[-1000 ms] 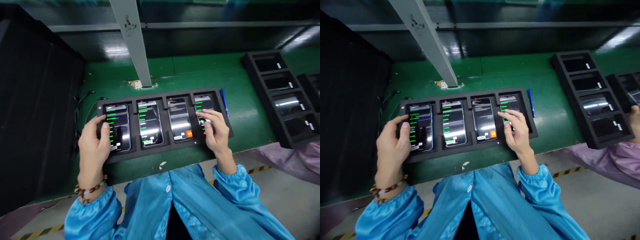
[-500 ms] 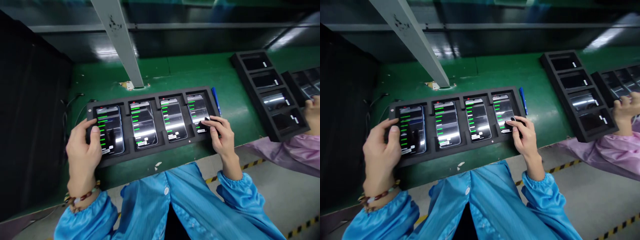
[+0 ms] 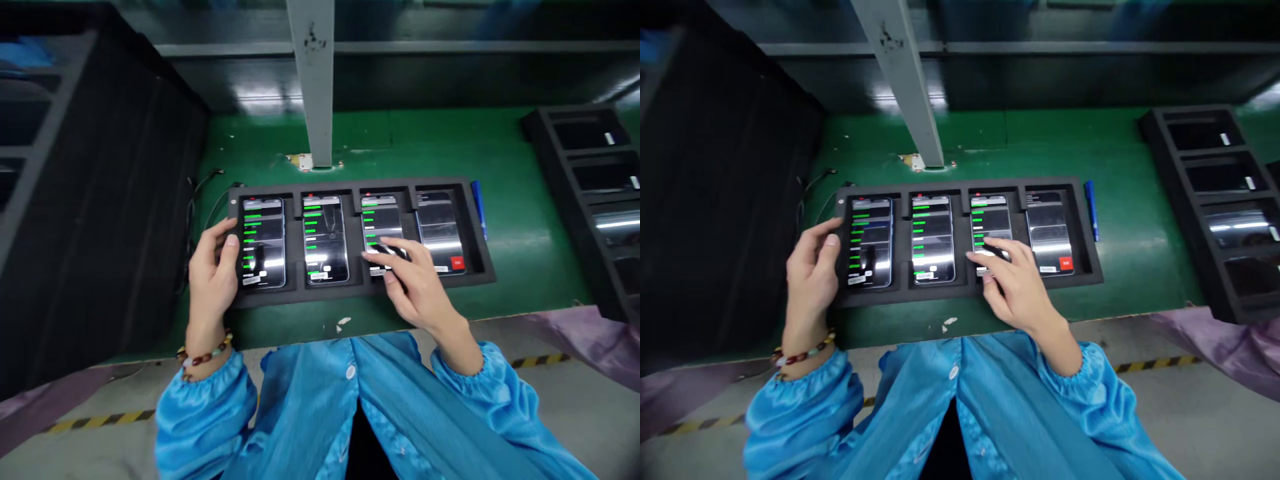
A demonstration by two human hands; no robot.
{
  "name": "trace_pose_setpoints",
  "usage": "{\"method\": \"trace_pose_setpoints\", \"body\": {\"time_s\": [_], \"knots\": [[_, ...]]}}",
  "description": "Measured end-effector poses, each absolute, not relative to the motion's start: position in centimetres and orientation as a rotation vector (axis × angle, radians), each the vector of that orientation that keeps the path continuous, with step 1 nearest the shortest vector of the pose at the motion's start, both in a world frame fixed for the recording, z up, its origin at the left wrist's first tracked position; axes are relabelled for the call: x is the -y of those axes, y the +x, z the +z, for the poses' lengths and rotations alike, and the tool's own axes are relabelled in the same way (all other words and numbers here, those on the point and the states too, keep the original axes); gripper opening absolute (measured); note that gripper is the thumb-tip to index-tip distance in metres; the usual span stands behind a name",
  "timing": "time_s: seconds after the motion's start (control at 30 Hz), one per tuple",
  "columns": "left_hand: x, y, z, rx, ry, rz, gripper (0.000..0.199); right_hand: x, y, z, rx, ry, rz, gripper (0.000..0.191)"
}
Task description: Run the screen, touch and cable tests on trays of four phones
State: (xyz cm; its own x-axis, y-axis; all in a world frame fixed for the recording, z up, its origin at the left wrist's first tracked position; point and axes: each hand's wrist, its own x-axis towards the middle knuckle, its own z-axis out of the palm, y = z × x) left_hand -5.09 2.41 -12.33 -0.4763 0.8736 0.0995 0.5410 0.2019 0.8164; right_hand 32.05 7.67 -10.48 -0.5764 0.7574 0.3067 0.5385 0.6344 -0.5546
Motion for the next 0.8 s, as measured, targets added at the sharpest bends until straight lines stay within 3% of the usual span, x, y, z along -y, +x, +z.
{"method": "trace_pose_setpoints", "body": {"time_s": [0.17,0.43,0.6,0.8], "knots": [[-1.3,-6.2,-12.5,-1.859,1.229,1.219,0.059,-7.5,28.6,-10.2,2.433,-0.862,0.641,0.046],[0.3,-7.7,-13.2,-1.714,1.432,1.042,0.09,-8.1,35.3,-10.4,1.945,-1.273,0.473,0.04],[-0.9,-7.4,-12.7,-1.777,1.31,1.102,0.088,-8.2,42.7,-11.7,1.574,-1.785,0.225,0.044],[-5.4,-8.3,-11.5,-2.04,1.02,1.049,0.078,-9.7,46.7,-12.0,1.609,-2.103,0.526,0.061]]}}
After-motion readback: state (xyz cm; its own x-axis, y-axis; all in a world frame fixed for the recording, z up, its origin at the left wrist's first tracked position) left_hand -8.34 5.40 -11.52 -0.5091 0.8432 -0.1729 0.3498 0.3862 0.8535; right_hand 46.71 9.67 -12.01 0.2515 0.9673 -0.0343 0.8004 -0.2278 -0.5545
